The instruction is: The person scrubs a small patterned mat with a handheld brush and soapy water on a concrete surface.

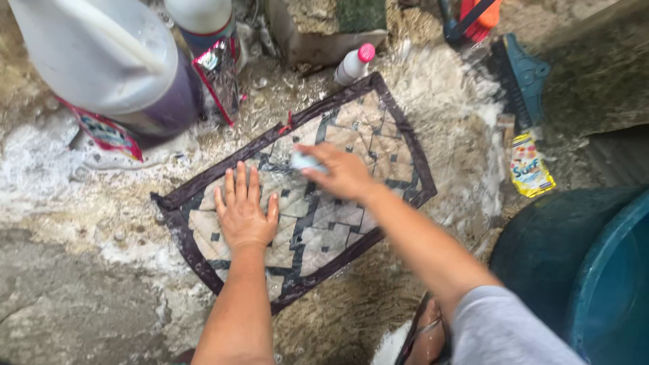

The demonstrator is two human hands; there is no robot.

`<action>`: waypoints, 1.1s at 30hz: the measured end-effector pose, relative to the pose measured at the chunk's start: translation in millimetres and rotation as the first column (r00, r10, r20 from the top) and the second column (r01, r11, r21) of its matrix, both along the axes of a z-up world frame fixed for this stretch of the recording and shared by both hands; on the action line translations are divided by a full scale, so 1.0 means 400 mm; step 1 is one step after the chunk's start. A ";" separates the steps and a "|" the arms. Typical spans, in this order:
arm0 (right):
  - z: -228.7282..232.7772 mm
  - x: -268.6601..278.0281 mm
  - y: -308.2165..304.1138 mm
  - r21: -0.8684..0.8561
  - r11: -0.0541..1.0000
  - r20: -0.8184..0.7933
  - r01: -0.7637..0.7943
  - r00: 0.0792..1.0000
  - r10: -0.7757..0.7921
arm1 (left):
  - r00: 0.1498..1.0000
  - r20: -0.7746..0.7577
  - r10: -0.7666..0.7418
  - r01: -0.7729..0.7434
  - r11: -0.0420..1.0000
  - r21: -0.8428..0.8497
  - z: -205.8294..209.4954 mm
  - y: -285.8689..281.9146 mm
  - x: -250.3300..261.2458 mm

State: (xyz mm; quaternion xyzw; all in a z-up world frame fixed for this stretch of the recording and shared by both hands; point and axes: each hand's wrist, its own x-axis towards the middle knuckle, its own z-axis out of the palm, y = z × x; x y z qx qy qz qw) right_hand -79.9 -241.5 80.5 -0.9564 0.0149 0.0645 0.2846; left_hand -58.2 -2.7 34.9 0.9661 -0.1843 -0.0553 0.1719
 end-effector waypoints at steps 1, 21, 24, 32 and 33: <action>0.015 0.008 -0.060 -0.007 0.999 0.168 -0.040 0.985 0.040 | 1.000 0.011 0.006 -0.006 1.000 -0.009 -0.005 -0.002 0.006; -0.003 0.051 -0.068 -0.286 0.958 0.313 0.017 0.947 0.076 | 1.000 -0.024 0.017 -0.016 0.999 0.040 -0.008 0.000 0.007; -0.019 0.068 -0.223 -0.221 0.830 0.302 0.513 0.845 -0.441 | 0.999 -0.035 0.015 -0.013 0.999 0.050 -0.007 0.002 -0.002; -0.075 0.092 0.044 -0.533 0.780 0.219 0.328 0.944 -0.247 | 1.000 -0.010 0.010 -0.010 0.999 0.038 -0.013 0.001 0.004; -0.057 0.082 0.087 -0.360 0.918 0.084 0.168 0.985 -0.147 | 1.000 -0.012 0.011 -0.010 1.000 0.029 -0.014 0.003 0.004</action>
